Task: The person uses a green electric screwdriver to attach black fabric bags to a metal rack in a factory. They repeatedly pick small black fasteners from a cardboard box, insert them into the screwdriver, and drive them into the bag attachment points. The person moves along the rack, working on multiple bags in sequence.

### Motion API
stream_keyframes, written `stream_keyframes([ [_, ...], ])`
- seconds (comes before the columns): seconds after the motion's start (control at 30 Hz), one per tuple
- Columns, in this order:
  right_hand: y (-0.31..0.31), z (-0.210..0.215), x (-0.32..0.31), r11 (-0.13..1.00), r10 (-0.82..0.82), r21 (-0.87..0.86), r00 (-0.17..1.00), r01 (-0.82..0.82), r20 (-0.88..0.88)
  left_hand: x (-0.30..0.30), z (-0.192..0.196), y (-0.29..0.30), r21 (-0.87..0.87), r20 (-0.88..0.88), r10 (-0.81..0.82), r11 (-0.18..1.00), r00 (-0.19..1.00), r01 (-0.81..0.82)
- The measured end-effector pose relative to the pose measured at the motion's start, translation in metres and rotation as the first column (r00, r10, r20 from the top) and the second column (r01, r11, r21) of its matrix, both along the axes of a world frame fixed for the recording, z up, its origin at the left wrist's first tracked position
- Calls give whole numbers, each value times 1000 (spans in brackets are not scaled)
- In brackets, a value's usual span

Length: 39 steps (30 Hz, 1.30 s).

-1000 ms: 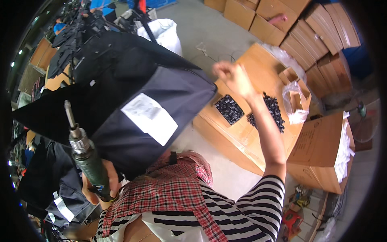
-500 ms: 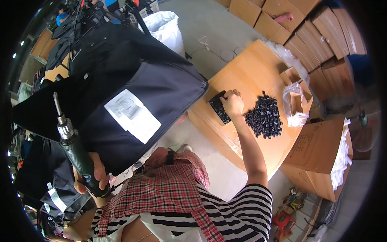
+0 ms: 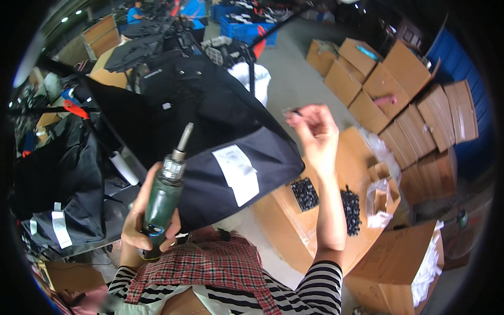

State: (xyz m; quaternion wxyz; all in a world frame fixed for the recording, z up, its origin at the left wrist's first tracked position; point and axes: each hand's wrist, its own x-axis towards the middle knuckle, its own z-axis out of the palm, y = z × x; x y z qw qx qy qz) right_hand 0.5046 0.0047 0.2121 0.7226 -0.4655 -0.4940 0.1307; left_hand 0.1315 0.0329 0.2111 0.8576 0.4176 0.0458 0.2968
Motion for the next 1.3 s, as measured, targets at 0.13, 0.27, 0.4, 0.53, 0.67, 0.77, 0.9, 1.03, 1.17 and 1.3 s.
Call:
stream_keyframes([
  [0.13,33,59,-101,997,25,57,918,-52,395,-16,14,3,158,-50,-17,987,999,25],
  [0.27,47,78,-148,980,100,101,862,-172,497,-34,18,3,192,-44,17,981,999,-9],
  [0.4,52,87,-170,963,116,144,832,-229,543,-51,20,0,178,-5,28,984,1000,-27],
  [0.53,51,94,-183,959,12,210,765,-191,643,-58,19,-1,183,8,51,982,999,-52],
  [0.67,58,94,-187,877,-247,447,634,-175,733,-64,13,5,68,113,-102,993,988,94],
  [0.77,62,91,-195,833,-219,497,681,-242,698,-63,3,9,-69,269,-184,975,945,210],
  [0.9,64,91,-203,833,-211,470,617,-293,758,-74,5,7,75,124,-30,997,992,21],
  [1.03,50,112,-225,912,-76,350,749,-215,659,-80,11,19,53,256,48,997,965,-64],
  [1.17,31,99,-241,908,324,-121,492,-400,808,-95,17,30,2,459,202,974,865,-228],
  [1.3,35,55,-292,837,491,-273,432,-475,756,-102,27,37,29,441,290,941,849,-337],
])
